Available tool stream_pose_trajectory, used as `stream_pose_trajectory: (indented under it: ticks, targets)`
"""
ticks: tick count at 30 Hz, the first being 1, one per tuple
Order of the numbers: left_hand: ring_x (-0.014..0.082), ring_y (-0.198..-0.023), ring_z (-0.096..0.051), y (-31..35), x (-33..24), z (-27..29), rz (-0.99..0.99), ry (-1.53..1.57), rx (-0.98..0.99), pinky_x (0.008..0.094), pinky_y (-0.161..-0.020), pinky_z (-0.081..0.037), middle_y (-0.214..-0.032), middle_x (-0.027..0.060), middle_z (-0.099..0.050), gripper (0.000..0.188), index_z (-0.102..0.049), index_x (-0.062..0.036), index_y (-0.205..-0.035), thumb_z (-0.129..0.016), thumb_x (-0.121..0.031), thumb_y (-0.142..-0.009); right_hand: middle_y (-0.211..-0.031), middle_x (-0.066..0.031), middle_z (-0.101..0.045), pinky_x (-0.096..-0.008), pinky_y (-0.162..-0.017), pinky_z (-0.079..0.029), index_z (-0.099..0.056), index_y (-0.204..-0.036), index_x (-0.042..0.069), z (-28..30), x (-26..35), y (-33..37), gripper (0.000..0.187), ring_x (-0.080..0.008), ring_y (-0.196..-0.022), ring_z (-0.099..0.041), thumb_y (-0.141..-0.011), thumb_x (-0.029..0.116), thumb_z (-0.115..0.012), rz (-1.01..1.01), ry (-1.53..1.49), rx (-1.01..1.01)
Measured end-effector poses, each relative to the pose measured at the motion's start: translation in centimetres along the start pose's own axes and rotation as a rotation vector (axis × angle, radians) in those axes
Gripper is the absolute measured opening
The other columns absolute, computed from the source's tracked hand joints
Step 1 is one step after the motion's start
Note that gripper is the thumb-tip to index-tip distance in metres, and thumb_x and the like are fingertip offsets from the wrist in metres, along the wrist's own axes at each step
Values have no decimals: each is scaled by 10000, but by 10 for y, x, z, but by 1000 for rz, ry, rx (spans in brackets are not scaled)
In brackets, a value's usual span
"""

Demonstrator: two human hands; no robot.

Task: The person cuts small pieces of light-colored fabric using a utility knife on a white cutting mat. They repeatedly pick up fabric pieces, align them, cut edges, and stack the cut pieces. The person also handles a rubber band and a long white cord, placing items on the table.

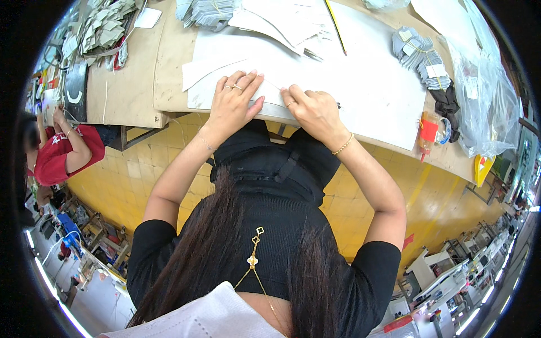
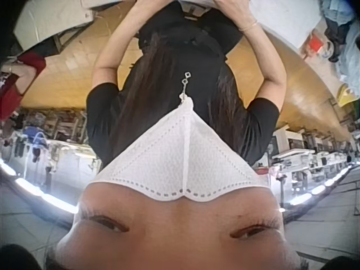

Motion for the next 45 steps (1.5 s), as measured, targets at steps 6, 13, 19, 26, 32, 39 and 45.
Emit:
stream_pose_trajectory:
  ticks: [6,13,19,26,32,39,45]
  targets:
    - [262,-1195,-533,1,-2,-2,-9,-51,25,448,-1003,-388,-1289,78,-602,468,-610,-150,-1301,-703,-280,-861,-869,-5,-556,-263,-535,-503,-674,-1099,64,0,0,0,258,-103,-629,-622,-854,129,-625,15,18,15]
    - [266,-1219,-493,2,-4,2,-46,-95,83,467,-996,-380,-1331,93,-550,523,-598,-248,-1318,-739,-241,-815,-875,-5,-562,-268,-538,-516,-669,-1080,63,-2,-2,-1,237,-108,-645,-633,-857,133,-628,28,18,46]
    - [282,-1268,-469,1,-29,-3,-23,-8,13,475,-1047,-368,-1336,109,-537,568,-582,-154,-1337,-729,-186,-789,-883,-12,-567,-280,-544,-522,-667,-1080,73,-6,-2,-4,252,-125,-648,-641,-842,142,-624,35,12,80]
    - [254,-1291,-485,4,-33,-12,-69,16,92,473,-1085,-366,-1338,93,-560,531,-582,-113,-1335,-701,-154,-819,-876,-11,-566,-287,-575,-518,-673,-1125,104,18,-27,29,298,-129,-661,-635,-834,133,-616,49,-33,117]
    - [262,-1293,-479,4,-35,-15,-83,-25,83,475,-1086,-346,-1340,99,-565,467,-595,-192,-1335,-665,-251,-877,-872,-4,-560,-288,-571,-510,-676,-1171,129,29,-37,66,348,-122,-659,-615,-827,122,-622,12,-1,129]
    - [323,-1286,-469,2,-41,-15,-98,-89,113,555,-1069,-339,-1324,148,-539,475,-564,-277,-1351,-641,-414,-902,-873,-6,-561,-281,-575,-514,-684,-1150,133,25,-37,73,316,-118,-660,-616,-839,127,-631,-14,-13,127]
    - [365,-1307,-442,0,-48,-12,-100,-113,172,586,-1082,-312,-1327,185,-526,507,-526,-342,-1393,-609,-483,-913,-884,-6,-571,-271,-580,-520,-691,-1135,130,24,-37,73,294,-117,-687,-634,-847,128,-634,-45,-12,168]
Point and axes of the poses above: each hand's wrist, its own y-axis away from the middle knuckle, its own z-axis out of the back of the hand, x = y × z, the point moved 2 cm from there along -y, towards the middle knuckle
